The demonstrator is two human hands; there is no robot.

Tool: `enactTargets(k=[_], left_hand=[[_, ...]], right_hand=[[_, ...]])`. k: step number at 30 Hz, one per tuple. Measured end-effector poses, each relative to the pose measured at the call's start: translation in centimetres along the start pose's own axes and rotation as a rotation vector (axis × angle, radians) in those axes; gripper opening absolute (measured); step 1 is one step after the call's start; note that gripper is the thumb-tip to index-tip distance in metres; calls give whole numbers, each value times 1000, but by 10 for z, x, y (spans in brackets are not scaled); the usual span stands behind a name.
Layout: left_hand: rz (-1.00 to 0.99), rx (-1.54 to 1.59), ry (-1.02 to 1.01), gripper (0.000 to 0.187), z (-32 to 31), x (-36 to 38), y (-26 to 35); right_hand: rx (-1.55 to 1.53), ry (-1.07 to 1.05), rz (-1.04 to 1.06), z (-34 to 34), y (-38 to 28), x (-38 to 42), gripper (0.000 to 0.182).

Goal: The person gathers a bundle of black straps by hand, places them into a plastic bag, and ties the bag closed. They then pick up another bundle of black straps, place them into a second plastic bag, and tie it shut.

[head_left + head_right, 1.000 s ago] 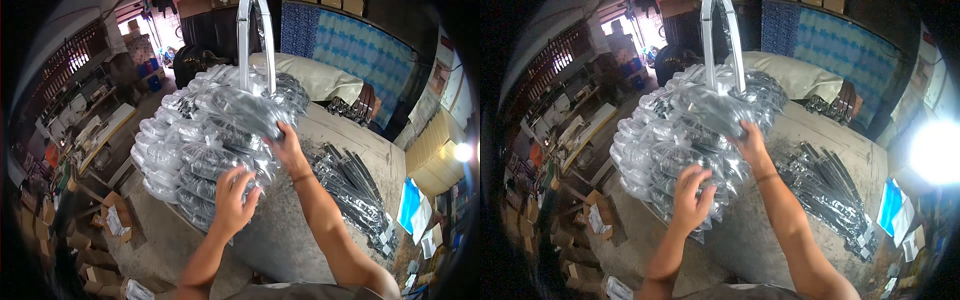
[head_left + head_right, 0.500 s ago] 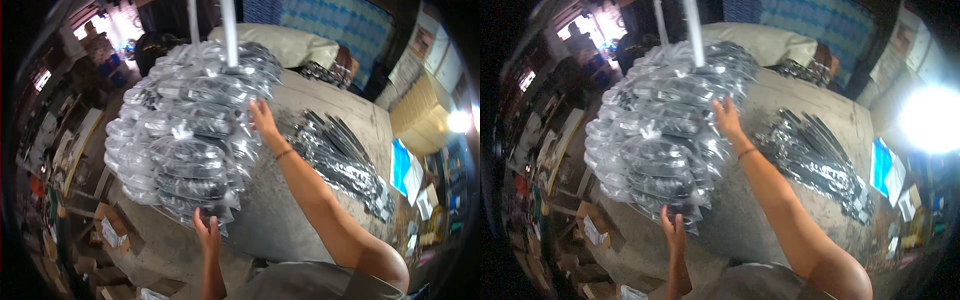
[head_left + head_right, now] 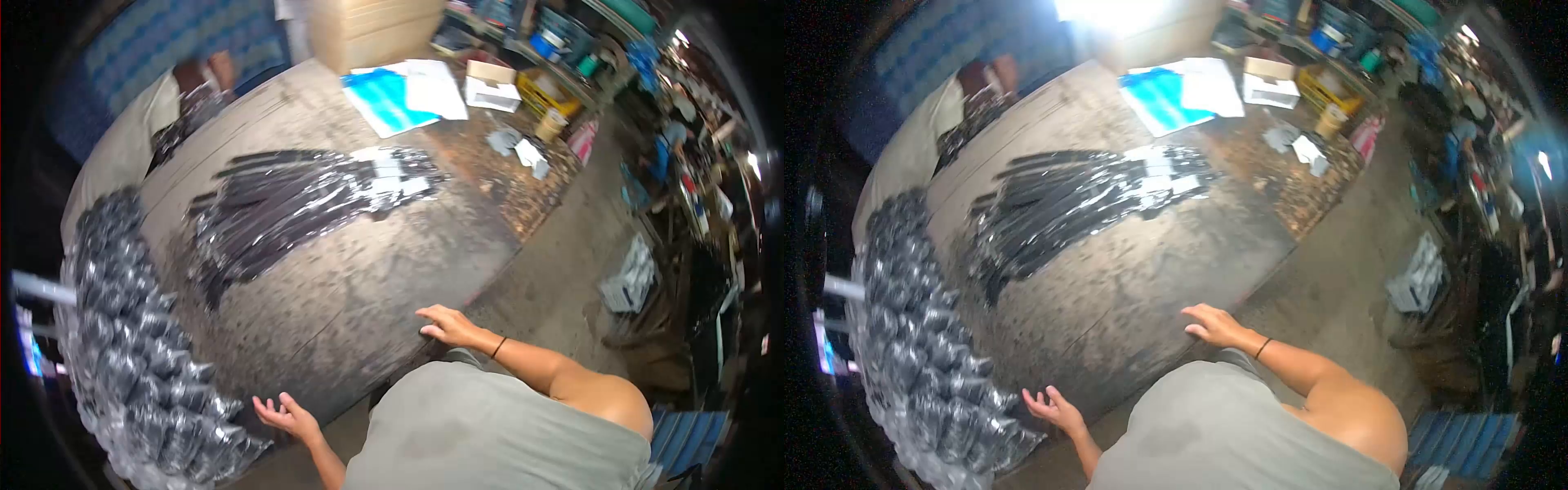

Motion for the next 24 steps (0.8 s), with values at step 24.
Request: enactTargets(k=[24], left_hand=[[-518, -388, -712, 67, -357, 153, 135]], right_hand=[[587, 131, 114, 97, 164, -23, 65]])
Point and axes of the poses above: each hand's wrist, its own x-axis away from the middle knuckle, its own z-axis out of the back of the hand, y = z × x, the point moved 1 cm from there along -x, towards the middle knuckle, and after that the axes turned 6 degrees about x, right-handed, at the moved point
